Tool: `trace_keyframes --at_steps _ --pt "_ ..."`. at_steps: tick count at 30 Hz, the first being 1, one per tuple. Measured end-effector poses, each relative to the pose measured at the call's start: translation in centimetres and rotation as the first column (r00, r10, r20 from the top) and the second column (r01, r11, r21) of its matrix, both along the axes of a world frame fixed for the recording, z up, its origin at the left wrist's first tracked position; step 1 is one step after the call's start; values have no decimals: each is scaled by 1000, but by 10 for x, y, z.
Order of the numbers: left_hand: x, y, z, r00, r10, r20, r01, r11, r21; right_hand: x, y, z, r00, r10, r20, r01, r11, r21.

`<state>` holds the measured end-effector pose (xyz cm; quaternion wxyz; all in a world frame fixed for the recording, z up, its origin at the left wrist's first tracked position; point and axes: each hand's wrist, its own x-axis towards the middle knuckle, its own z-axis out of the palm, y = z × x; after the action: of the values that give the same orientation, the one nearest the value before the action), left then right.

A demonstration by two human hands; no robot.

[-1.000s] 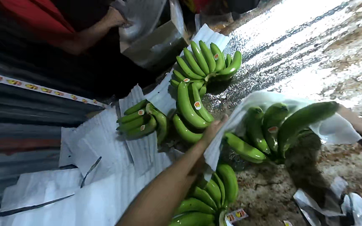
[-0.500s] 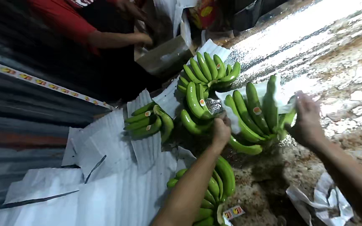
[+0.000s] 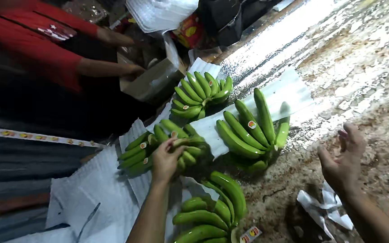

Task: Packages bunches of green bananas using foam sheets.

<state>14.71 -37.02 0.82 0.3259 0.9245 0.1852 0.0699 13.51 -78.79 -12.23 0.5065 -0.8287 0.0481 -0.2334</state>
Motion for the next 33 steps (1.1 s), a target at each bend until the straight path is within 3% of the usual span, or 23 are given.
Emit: trace_keyframes --at_steps 2,4,7,9,12,16,21,24,25,27,29,33 --pt "-17 -15 35 980 105 168 -76 982 -172 -17 0 4 997 16 77 -18 1000 23" --pt "-28 -52 66 951 49 306 24 973 -231 -26 7 22 976 102 191 -114 992 50" --pt "-31 -115 94 869 -267 416 320 945 -61 -19 23 77 881 344 325 -359 933 -15" --pt "-21 -158 92 787 -423 449 450 892 50 -6 30 106 814 473 336 -481 874 -66" --pt "14 -221 59 663 -525 534 581 810 76 27 14 116 822 517 241 -476 854 -208" --pt "60 -290 -7 650 -498 575 652 754 -84 64 -52 95 878 473 76 -425 842 -332" --pt "74 -339 -73 582 -563 587 768 617 -170 71 -92 48 905 400 -145 -423 885 -193" --pt "92 -326 -97 537 -705 464 842 487 -233 65 -94 12 917 345 -201 -378 912 -158" --pt "101 -318 -100 571 -717 400 821 511 -256 63 -92 5 918 330 -222 -366 919 -148" --pt "121 -300 -100 696 -704 139 712 654 -255 56 -84 -4 935 287 -209 -321 935 -153" --pt "139 -287 -113 710 -687 -156 673 726 -139 49 -74 -10 955 219 -200 -239 967 -83" --pt "157 -288 -127 624 -645 -442 765 621 173 47 -57 -13 980 110 -167 -116 993 -29"
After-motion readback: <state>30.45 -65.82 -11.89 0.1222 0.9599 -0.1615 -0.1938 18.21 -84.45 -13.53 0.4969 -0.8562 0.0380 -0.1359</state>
